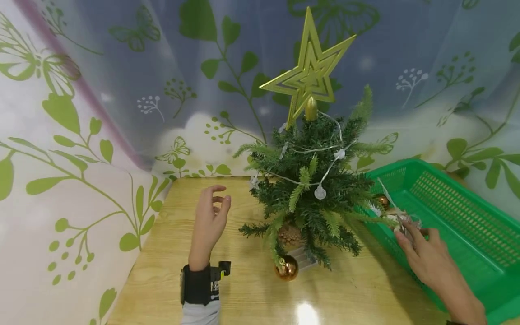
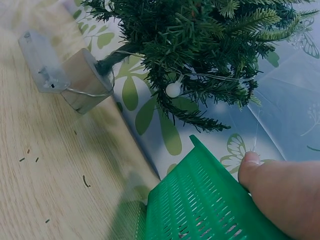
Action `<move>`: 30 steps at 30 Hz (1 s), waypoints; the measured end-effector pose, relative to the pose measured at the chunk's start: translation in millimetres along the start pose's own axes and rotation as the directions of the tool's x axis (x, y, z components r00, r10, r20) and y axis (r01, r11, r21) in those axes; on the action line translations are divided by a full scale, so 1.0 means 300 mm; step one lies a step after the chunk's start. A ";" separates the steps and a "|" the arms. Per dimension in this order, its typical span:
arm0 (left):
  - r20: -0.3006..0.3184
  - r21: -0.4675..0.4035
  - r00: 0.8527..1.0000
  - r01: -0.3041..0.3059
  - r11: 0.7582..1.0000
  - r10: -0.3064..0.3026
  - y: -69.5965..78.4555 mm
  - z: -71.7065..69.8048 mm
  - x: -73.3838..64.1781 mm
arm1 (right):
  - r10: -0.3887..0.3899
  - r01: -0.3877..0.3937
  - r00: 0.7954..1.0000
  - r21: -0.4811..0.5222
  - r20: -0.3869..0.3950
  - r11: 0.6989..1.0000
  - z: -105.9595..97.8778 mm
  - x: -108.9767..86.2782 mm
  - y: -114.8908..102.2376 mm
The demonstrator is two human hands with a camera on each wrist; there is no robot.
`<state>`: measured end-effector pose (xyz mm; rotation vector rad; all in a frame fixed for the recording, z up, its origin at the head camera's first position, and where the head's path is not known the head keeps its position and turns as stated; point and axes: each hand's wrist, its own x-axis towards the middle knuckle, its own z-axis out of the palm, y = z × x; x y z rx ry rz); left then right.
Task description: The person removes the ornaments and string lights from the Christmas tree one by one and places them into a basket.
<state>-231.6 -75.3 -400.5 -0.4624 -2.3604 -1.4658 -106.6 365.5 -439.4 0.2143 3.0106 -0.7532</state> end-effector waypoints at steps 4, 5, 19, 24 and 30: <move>0.198 0.024 0.975 -0.105 0.994 0.098 -0.027 0.063 0.066 | -0.008 0.008 1.000 0.018 -0.020 1.000 0.006 -0.001 -0.002; 0.233 0.030 0.966 -0.121 0.992 0.111 -0.031 0.080 0.076 | -0.016 0.016 1.000 0.020 -0.024 1.000 0.008 -0.001 -0.002; 0.409 0.348 0.890 -0.359 0.866 0.205 -0.045 0.187 0.080 | -0.074 0.075 0.997 -0.018 0.026 0.997 0.015 0.011 -0.011; 0.375 0.366 0.885 -0.415 0.833 0.276 -0.041 0.172 0.066 | -0.078 0.083 0.994 -0.062 0.080 0.995 0.005 0.040 -0.031; 0.379 0.391 0.857 -0.489 0.780 0.348 -0.043 0.195 0.045 | -0.028 0.045 0.988 -0.109 0.149 0.993 -0.016 0.058 -0.037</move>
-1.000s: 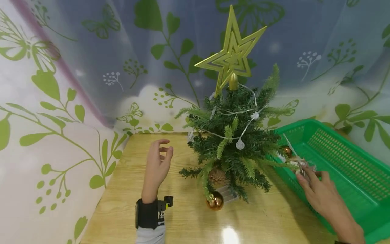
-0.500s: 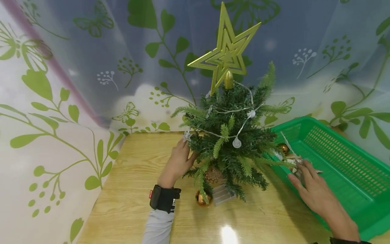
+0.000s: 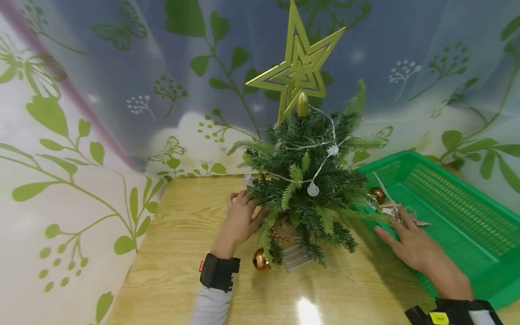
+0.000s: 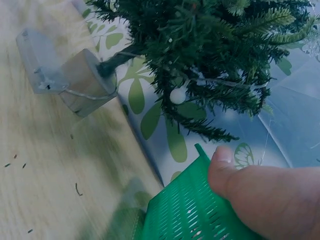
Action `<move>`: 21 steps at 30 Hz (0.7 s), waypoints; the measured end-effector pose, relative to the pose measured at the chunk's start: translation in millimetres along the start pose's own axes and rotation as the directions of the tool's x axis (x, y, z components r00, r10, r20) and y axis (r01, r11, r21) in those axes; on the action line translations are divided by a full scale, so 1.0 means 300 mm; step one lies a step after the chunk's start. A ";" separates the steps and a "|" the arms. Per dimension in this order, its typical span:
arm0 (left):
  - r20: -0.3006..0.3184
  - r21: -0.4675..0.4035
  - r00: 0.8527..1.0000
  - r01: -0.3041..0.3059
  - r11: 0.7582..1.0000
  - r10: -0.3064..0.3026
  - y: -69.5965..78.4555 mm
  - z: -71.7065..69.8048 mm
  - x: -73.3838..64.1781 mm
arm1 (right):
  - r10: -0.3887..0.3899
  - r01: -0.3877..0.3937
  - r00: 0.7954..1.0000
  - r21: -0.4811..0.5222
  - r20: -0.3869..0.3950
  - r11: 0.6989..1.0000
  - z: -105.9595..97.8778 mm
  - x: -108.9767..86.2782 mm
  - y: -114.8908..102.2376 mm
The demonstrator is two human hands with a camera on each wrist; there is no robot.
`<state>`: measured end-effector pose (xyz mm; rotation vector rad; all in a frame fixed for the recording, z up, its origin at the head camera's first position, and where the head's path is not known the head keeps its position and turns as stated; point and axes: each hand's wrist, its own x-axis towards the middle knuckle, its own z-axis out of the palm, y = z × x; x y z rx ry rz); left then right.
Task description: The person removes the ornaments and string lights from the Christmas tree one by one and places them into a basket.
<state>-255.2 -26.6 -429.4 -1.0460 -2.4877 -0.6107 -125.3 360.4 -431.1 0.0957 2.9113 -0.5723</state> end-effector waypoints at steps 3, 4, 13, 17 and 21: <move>-0.054 -0.001 0.998 -0.012 1.000 0.012 0.007 0.018 -0.013 | 0.009 -0.009 1.000 -0.001 -0.003 1.000 0.001 -0.001 0.001; -0.075 -0.003 0.997 -0.015 1.000 0.015 0.010 0.022 -0.017 | 0.009 -0.009 1.000 -0.001 -0.009 1.000 0.003 -0.002 0.002; -0.138 -0.052 0.990 0.002 0.999 -0.010 0.034 0.026 -0.050 | 0.043 -0.042 0.999 0.040 -0.028 0.998 0.025 -0.003 0.004; -0.161 -0.038 0.987 0.022 0.999 -0.028 0.060 0.021 -0.056 | 0.055 -0.053 0.998 0.062 -0.026 0.997 0.024 -0.003 0.004; -0.189 -0.029 0.980 0.055 0.998 -0.060 0.090 0.010 -0.065 | 0.060 -0.058 0.998 0.071 -0.021 0.996 0.027 -0.002 0.004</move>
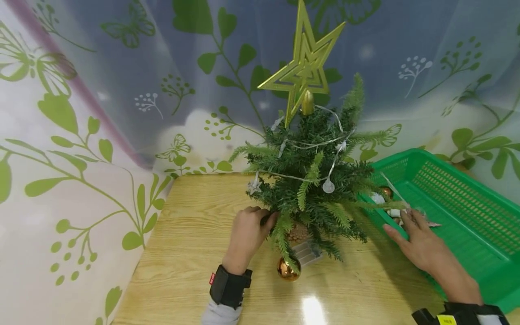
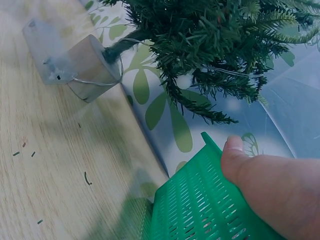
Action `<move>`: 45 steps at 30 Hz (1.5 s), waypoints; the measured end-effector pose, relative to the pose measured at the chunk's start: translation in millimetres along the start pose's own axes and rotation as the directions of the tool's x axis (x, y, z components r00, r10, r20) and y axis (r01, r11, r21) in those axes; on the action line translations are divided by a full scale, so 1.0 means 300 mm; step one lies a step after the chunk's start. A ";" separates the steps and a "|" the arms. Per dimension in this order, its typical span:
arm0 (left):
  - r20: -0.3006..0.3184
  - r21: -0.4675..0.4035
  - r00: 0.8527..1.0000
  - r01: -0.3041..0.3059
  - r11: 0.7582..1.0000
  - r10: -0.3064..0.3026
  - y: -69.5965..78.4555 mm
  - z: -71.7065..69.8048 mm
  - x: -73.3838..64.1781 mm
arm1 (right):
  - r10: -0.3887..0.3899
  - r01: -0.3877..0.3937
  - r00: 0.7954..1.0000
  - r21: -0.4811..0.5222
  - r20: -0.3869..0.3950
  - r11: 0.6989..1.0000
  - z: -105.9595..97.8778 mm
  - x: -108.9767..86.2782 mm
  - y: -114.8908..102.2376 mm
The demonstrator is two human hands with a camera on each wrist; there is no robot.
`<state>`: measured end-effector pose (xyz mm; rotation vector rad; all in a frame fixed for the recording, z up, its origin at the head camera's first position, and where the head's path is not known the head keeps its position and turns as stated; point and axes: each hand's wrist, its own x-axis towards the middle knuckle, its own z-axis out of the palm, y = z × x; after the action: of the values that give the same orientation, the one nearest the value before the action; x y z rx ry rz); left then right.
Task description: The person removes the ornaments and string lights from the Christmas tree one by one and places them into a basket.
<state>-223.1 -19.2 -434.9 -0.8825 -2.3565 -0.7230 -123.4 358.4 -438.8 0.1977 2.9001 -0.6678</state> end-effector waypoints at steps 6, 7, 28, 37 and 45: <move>-0.035 0.053 0.998 0.047 0.997 -0.045 0.036 -0.008 -0.012 | 0.026 -0.026 1.000 0.001 0.017 1.000 -0.006 0.006 0.006; -0.042 0.064 0.998 0.057 0.996 -0.055 0.041 -0.008 -0.014 | 0.028 -0.028 0.999 0.000 0.019 1.000 -0.007 0.006 0.008; -0.171 0.036 0.928 0.341 0.939 -0.331 0.207 0.000 -0.066 | 0.088 -0.088 0.996 -0.012 -0.003 0.996 -0.022 0.004 0.010; -0.107 0.029 0.917 0.390 0.920 -0.385 0.237 -0.031 -0.075 | 0.064 -0.064 0.998 -0.026 0.011 0.998 -0.012 0.018 0.005; -0.017 0.029 0.893 0.450 0.893 -0.449 0.248 -0.047 -0.073 | 0.055 -0.055 0.998 -0.022 0.022 0.998 -0.013 0.024 0.016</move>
<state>-152.6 10.4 -416.4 -0.3087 -2.5832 -0.8587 -130.2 365.1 -438.8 0.2645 2.8670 -0.6257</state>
